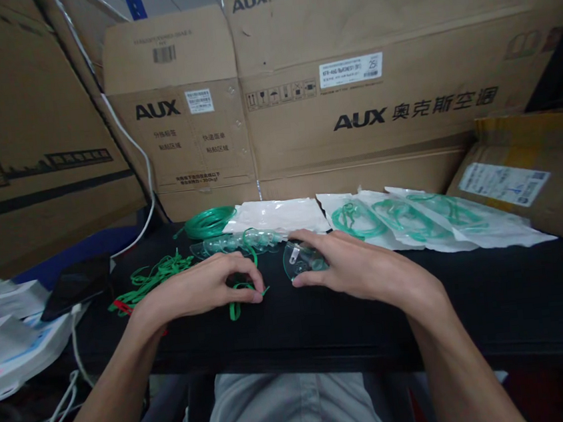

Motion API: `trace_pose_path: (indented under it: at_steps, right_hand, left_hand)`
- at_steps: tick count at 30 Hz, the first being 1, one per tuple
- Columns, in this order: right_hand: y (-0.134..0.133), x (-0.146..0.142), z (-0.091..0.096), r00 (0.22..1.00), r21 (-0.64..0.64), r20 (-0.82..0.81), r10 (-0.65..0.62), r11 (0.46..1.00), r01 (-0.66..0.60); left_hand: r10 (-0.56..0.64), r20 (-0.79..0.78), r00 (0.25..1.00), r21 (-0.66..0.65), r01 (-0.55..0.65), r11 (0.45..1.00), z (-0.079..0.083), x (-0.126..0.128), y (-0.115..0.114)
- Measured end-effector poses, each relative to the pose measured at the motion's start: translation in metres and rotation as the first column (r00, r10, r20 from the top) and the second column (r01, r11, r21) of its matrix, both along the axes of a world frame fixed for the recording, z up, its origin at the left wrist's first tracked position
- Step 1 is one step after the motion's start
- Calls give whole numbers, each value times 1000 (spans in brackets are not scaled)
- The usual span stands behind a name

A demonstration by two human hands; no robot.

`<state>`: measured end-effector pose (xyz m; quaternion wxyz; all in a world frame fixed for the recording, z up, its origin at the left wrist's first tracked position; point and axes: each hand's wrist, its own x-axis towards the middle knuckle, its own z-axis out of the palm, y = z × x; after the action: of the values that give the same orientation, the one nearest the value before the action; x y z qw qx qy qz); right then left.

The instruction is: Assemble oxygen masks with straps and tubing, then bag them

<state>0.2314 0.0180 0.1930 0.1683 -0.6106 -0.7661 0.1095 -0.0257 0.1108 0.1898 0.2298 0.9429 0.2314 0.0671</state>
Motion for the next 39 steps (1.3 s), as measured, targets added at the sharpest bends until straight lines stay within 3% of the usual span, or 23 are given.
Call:
trace_pose_path:
  at_steps: [6,10,39]
  right_hand:
    - [-3,-4,6,986,23,-156,62,998,-59]
    - [-7,-9,11,980,17,-181,78,997,-77]
    - [-9,-13,13,976,-30,-204,70,997,-77]
  left_hand:
    - [1,201,980,-88,17,996,13,3,-13]
    - [-19,227,974,-36,28,999,16,3,-17]
    - [-67,296,953,-2,71,997,17,2,-17]
